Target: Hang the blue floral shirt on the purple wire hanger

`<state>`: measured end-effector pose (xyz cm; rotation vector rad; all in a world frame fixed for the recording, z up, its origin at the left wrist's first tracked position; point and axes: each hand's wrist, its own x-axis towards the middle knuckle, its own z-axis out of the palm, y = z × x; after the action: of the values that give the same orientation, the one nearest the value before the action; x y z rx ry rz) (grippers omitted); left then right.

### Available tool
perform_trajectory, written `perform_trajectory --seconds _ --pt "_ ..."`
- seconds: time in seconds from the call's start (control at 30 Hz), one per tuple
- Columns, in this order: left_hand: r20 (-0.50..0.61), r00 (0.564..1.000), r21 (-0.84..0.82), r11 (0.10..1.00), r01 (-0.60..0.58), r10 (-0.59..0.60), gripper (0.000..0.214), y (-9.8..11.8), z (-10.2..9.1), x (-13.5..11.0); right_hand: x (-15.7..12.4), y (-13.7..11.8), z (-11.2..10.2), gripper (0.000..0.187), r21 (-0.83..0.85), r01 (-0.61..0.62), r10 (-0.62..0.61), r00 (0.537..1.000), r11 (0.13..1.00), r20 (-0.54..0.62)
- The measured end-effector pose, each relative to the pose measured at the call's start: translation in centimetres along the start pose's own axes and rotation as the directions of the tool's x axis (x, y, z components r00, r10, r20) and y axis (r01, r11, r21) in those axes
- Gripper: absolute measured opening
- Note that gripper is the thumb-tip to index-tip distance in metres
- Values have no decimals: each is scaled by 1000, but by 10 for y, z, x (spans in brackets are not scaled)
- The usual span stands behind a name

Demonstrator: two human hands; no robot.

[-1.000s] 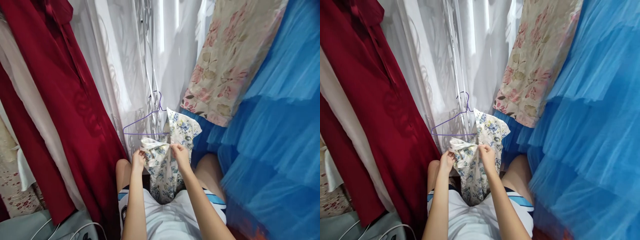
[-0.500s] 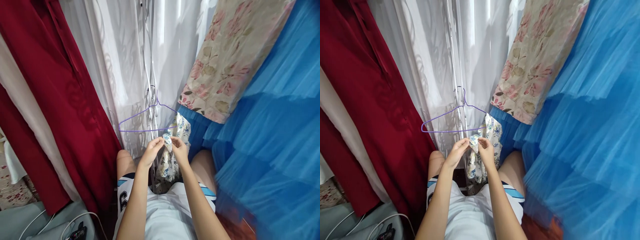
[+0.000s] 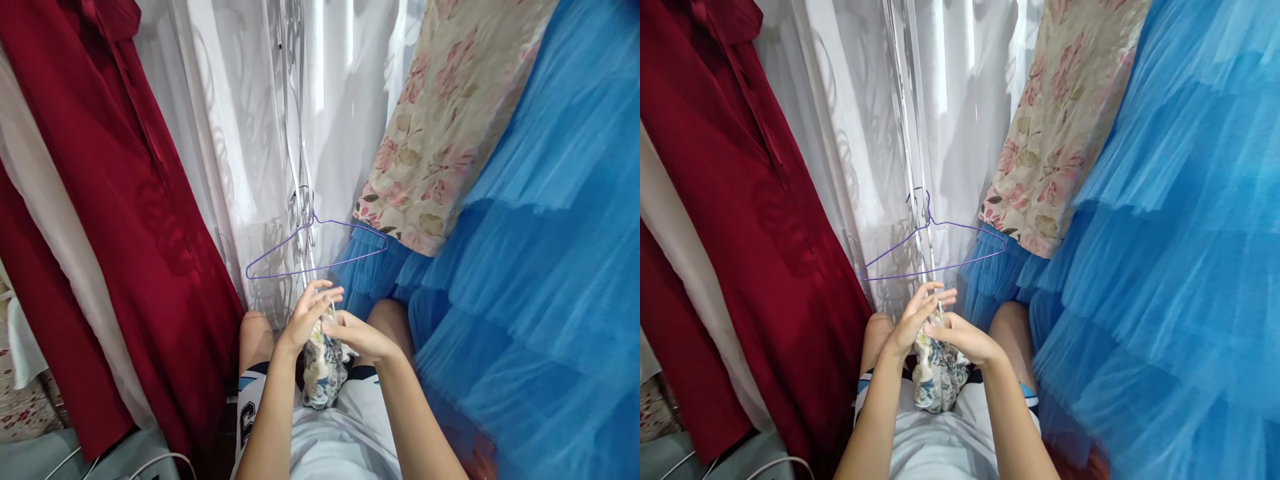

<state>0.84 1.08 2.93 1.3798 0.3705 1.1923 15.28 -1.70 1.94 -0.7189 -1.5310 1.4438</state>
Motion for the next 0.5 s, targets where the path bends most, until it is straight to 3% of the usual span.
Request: perform_trajectory --seconds 0.07,0.1,0.2,0.3,0.4,0.5 --pt "21 995 1 996 93 -93 45 -3 -5 -6 -2 -10 5 33 95 -49 42 996 994 78" --pt "24 994 33 994 107 -108 47 -6 -8 -9 -5 -15 5 33 139 -62 54 997 988 59" --pt "110 984 173 978 119 -139 44 -14 -18 -20 -20 -30 0 35 225 -15 49 988 974 -147" --pt "200 949 338 927 166 -243 41 -20 -34 -34 -36 -47 -9 37 250 62 18 952 966 -304" --pt "97 947 565 800 201 -307 37 -26 -64 -51 -40 -67 -26 41 175 101 -31 931 979 -364" --pt "-46 942 687 674 272 -333 39 -18 -101 -63 -26 -88 -51 38 -100 56 -85 945 993 -316"
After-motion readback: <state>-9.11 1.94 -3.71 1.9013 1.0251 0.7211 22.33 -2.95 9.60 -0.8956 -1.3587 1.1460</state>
